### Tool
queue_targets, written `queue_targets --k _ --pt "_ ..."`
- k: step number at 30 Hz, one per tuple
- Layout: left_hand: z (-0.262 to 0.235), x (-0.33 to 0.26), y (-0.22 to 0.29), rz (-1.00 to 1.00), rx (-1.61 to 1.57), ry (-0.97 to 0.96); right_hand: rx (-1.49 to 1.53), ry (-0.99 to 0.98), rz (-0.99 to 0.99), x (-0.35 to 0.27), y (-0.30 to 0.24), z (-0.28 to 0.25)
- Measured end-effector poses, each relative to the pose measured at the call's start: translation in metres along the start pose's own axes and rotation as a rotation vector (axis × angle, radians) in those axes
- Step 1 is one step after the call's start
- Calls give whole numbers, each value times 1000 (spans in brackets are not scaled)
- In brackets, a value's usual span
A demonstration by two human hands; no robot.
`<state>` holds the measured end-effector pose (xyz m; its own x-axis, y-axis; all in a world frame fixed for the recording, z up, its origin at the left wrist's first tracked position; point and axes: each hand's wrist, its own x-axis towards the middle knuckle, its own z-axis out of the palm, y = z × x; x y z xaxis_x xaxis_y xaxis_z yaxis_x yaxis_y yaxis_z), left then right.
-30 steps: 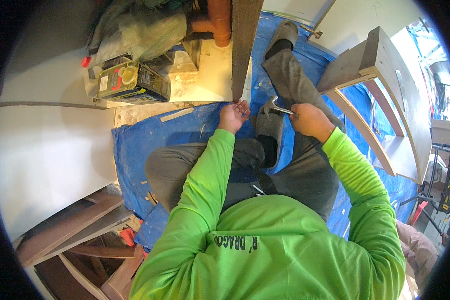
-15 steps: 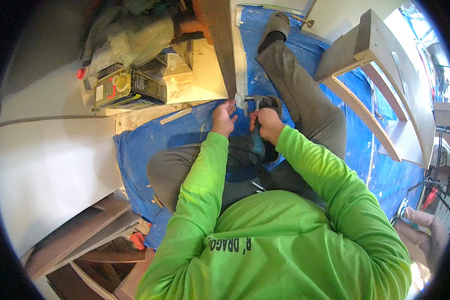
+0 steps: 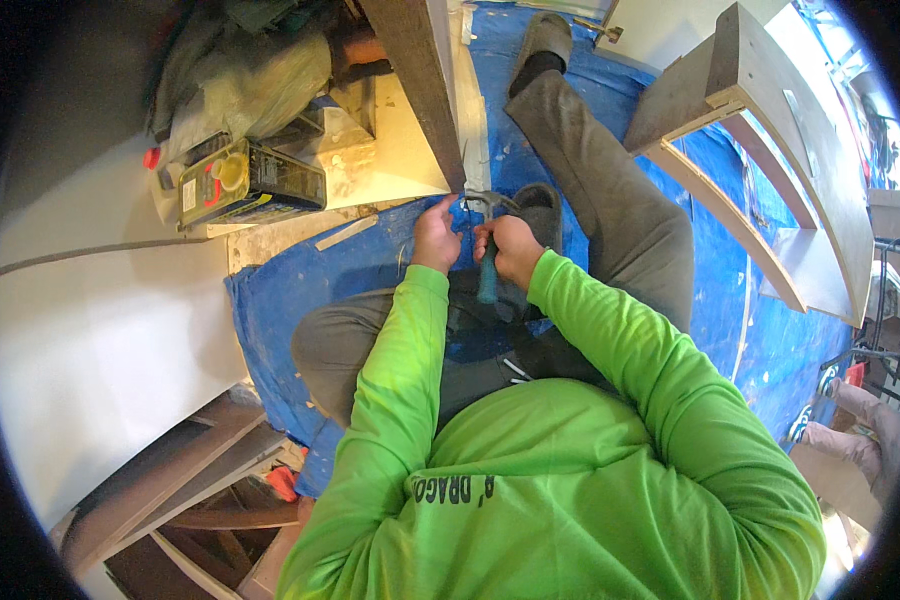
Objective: The person sits on a blue tarp and assembles a wooden cabinet. They use a hammer to tap nails into the cabinet frame and use a small tool to adjust or secure parts of the assembly.
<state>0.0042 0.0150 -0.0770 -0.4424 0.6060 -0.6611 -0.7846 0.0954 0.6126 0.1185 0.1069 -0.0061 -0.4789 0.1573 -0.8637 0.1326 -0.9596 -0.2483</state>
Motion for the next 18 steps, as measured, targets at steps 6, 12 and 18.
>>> queue_targets --k 6,12,18 --pt "6 -3 17 22 342 169 -496 -76 -226 5 -6 -39" --pt "2 -37 56 488 461 212 -878 -158 -110 -84 -46 -30" --pt "9 -49 66 754 1024 -4 -1837 -288 -592 -76 -50 -18"
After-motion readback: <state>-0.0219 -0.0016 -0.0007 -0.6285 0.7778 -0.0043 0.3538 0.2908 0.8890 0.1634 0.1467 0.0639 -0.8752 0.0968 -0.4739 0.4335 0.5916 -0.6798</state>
